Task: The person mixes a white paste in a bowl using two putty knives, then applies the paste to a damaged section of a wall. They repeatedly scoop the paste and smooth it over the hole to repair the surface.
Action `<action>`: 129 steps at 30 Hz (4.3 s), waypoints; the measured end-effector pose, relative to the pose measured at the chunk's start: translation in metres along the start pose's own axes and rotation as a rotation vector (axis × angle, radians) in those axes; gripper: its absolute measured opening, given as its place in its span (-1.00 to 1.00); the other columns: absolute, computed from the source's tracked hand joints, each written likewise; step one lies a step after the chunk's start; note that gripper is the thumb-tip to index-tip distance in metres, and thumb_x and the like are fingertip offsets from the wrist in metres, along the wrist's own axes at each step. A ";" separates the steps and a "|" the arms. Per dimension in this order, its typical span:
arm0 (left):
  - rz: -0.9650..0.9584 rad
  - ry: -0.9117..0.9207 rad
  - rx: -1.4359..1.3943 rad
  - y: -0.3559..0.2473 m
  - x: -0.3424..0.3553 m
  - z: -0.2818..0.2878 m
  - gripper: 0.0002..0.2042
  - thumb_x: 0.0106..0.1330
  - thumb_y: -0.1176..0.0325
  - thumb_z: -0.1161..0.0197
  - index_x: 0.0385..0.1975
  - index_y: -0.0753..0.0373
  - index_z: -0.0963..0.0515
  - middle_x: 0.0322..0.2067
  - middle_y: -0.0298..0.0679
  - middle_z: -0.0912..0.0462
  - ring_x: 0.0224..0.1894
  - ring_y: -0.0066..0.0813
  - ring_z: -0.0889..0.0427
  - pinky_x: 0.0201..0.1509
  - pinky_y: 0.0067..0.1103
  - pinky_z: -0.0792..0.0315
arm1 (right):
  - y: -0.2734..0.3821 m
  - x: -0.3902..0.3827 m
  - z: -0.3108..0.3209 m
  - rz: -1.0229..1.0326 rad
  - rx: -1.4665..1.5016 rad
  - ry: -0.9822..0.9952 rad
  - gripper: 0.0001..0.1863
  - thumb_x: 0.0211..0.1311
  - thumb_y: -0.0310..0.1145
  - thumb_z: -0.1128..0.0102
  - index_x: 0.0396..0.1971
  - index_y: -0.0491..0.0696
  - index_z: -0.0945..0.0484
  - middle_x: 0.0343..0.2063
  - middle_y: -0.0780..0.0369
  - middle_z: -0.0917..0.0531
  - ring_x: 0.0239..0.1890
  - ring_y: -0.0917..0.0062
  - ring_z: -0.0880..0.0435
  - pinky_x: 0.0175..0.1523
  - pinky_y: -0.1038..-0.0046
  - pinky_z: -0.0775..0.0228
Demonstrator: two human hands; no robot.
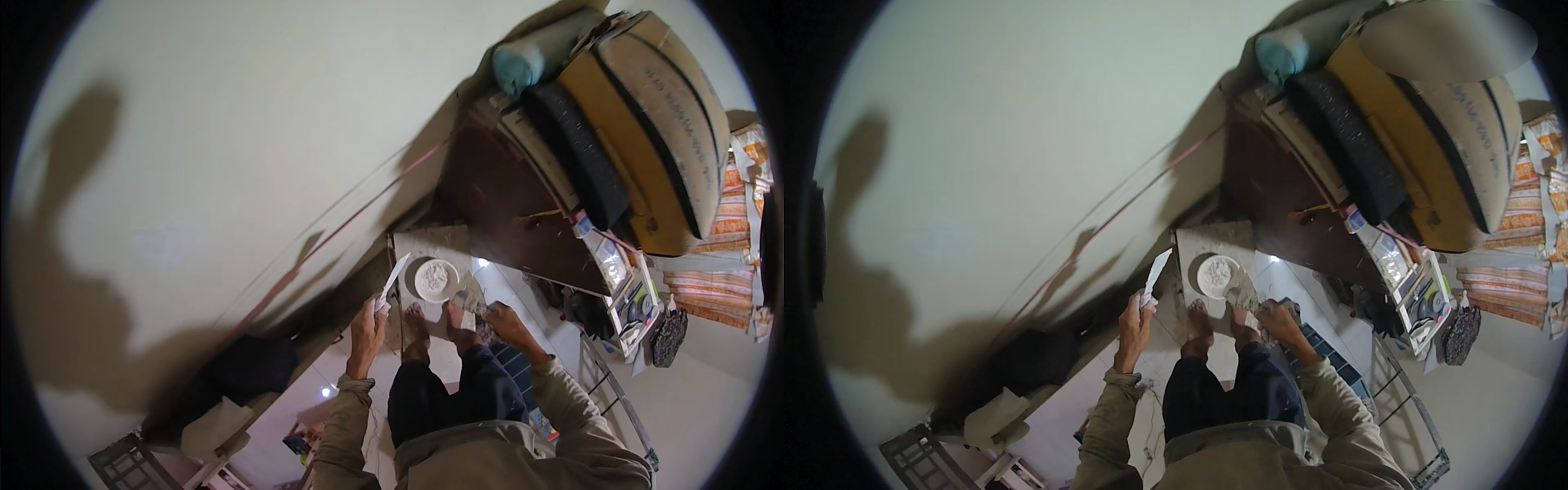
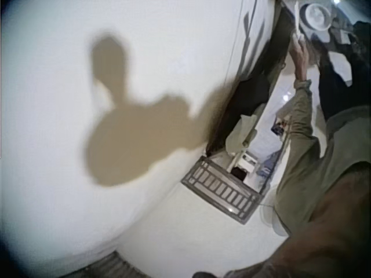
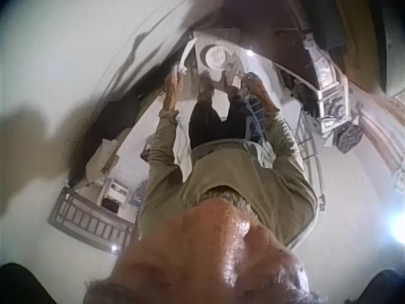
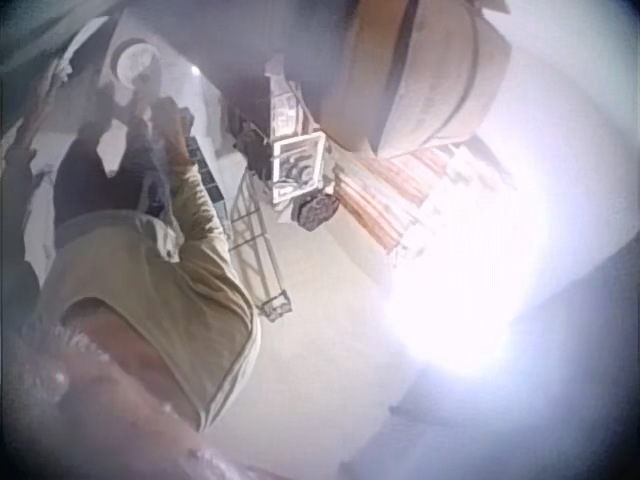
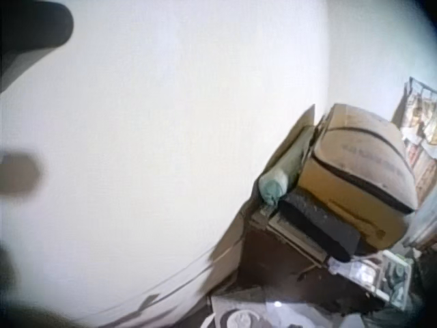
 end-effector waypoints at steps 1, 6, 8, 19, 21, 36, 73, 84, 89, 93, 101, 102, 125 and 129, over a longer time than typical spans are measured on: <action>0.041 0.004 0.018 0.035 -0.011 -0.020 -0.71 0.42 0.37 -0.08 0.05 0.36 -0.39 -0.26 0.05 -0.63 -0.26 0.00 -0.64 -0.20 -0.31 -0.49 | -0.010 0.017 -0.003 -0.115 0.035 0.050 -0.64 0.24 -0.22 -0.13 -0.20 -0.26 -0.54 -0.53 0.10 -0.64 -0.48 0.46 -0.64 -0.36 0.35 -0.46; 0.241 0.093 0.045 0.152 -0.023 -0.099 -0.69 0.45 0.29 -0.03 0.07 0.32 -0.38 -0.26 0.09 -0.60 -0.22 0.10 -0.61 -0.19 -0.26 -0.46 | -0.126 0.109 -0.051 -0.151 -0.028 -0.001 -0.72 0.19 -0.26 -0.10 -0.42 -0.23 -0.53 -0.62 0.19 -0.50 -0.57 0.50 -0.54 -0.46 0.31 -0.39; 0.298 0.144 -0.005 0.184 -0.017 -0.127 -0.69 0.45 0.27 0.00 0.06 0.31 -0.39 -0.22 0.11 -0.57 -0.15 0.13 -0.57 -0.12 -0.26 -0.43 | -0.159 0.142 -0.069 0.011 -0.258 0.027 -0.73 0.17 -0.30 -0.10 -0.41 -0.24 -0.57 -0.57 0.12 -0.58 -0.47 0.40 -0.63 -0.38 0.25 -0.44; 0.386 0.199 -0.188 0.354 0.033 -0.271 -0.75 0.43 0.33 -0.05 -0.02 0.34 -0.40 -0.24 0.05 -0.58 -0.14 -0.03 -0.57 -0.05 -0.35 -0.41 | -0.277 0.299 -0.177 -0.150 -0.306 0.042 -0.71 0.20 -0.26 -0.13 -0.26 -0.17 -0.65 -0.50 0.14 -0.71 -0.51 0.39 -0.74 -0.40 0.35 -0.63; 0.415 0.199 -0.247 0.388 0.038 -0.296 -0.76 0.43 0.32 -0.05 -0.04 0.34 -0.40 -0.28 0.01 -0.58 -0.18 -0.12 -0.56 -0.06 -0.38 -0.41 | -0.292 0.323 -0.195 -0.136 -0.300 -0.024 -0.72 0.22 -0.27 -0.12 -0.29 -0.17 -0.65 -0.50 0.16 -0.71 -0.52 0.40 -0.73 -0.43 0.36 -0.62; 0.562 0.148 -0.379 0.492 0.049 -0.379 -0.74 0.47 0.16 -0.02 -0.09 0.24 -0.45 -0.41 -0.33 -0.48 -0.48 -0.66 -0.40 -0.46 -0.63 -0.33 | -0.302 0.358 -0.241 -0.183 -0.320 -0.079 -0.65 0.23 -0.21 -0.13 -0.25 -0.24 -0.59 -0.51 -0.07 -0.64 -0.42 0.22 -0.71 -0.30 0.24 -0.50; 0.275 0.064 -0.196 0.356 -0.008 -0.226 -0.75 0.45 0.39 -0.04 0.03 0.37 -0.43 -0.16 -0.05 -0.52 -0.13 -0.30 -0.49 0.00 -0.45 -0.37 | -0.199 0.188 -0.109 -0.073 0.552 0.228 -0.58 0.30 -0.45 -0.15 0.13 -0.28 -0.47 0.00 0.18 -0.61 -0.01 0.55 -0.52 0.12 0.48 -0.39; 0.055 -0.021 -0.111 0.040 -0.015 -0.026 -0.76 0.44 0.32 -0.03 -0.13 0.42 -0.41 -0.25 0.07 -0.47 -0.20 -0.01 -0.45 -0.06 -0.33 -0.35 | 0.157 -0.054 0.048 0.227 0.595 0.134 -0.62 0.27 -0.30 -0.22 -0.03 -0.24 -0.59 -0.15 0.22 -0.68 -0.05 0.58 -0.54 0.14 0.44 -0.35; -0.295 -0.274 -0.181 -0.074 0.011 0.086 -0.69 0.39 0.24 -0.14 -0.09 0.39 -0.45 -0.39 -0.04 -0.43 -0.42 -0.14 -0.44 -0.31 -0.33 -0.37 | 0.326 -0.170 0.134 0.741 0.168 -0.129 -0.56 0.10 -0.26 -0.46 -0.06 -0.15 -0.60 -0.24 0.32 -0.63 -0.17 0.66 -0.51 0.02 0.51 -0.37; -0.446 -0.465 -0.171 -0.196 0.030 0.173 -0.81 0.46 0.26 -0.05 -0.26 0.26 -0.38 -0.47 -0.25 -0.29 -0.43 -0.44 -0.27 -0.36 -0.45 -0.27 | 0.430 -0.256 0.203 0.892 -0.135 -0.497 -0.45 -0.07 -0.37 -0.57 -0.04 -0.14 -0.54 -0.28 0.33 -0.62 -0.21 0.72 -0.54 -0.10 0.53 -0.44; -0.813 -0.804 0.268 -0.405 0.033 0.348 -0.58 0.30 0.37 -0.24 0.11 0.42 -0.40 -0.41 -0.13 -0.45 -0.49 -0.34 -0.43 -0.47 -0.45 -0.33 | 0.648 -0.379 0.325 1.350 -0.435 -0.880 -0.73 0.18 -0.36 -0.35 -0.19 -0.11 -0.50 -0.39 0.23 -0.62 -0.33 0.53 -0.64 -0.22 0.46 -0.50; -0.850 -0.826 0.290 -0.422 0.041 0.353 -0.55 0.30 0.37 -0.24 0.15 0.41 -0.39 -0.42 -0.16 -0.47 -0.50 -0.34 -0.41 -0.48 -0.45 -0.33 | 0.668 -0.399 0.342 1.362 -0.496 -0.920 -0.75 0.18 -0.35 -0.34 -0.20 -0.11 -0.53 -0.42 0.23 -0.63 -0.33 0.51 -0.65 -0.21 0.46 -0.49; -1.152 -0.966 0.676 -0.445 0.091 0.397 -0.45 0.11 0.29 -0.31 0.15 0.31 -0.46 -0.53 -0.25 -0.38 -0.48 -0.25 -0.39 -0.33 -0.32 -0.30 | 0.964 -0.529 0.437 0.804 -1.339 -1.294 -0.70 0.06 -0.29 -0.32 -0.24 -0.14 -0.70 -0.47 0.23 -0.72 -0.38 0.55 -0.66 -0.22 0.44 -0.50; -1.179 -0.955 0.645 -0.445 0.096 0.394 -0.39 0.05 0.32 -0.32 0.19 0.27 -0.43 -0.53 -0.25 -0.38 -0.47 -0.25 -0.42 -0.31 -0.32 -0.31 | 0.984 -0.534 0.451 0.803 -1.293 -1.305 -0.76 0.09 -0.27 -0.27 -0.33 -0.13 -0.71 -0.49 0.23 -0.71 -0.40 0.54 -0.66 -0.24 0.41 -0.49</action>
Point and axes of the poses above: each hand's wrist, its own x-axis towards the middle knuckle, its own z-axis out of the back of the hand, y = z × x, the point moved 6 cm from there along x, towards the middle knuckle
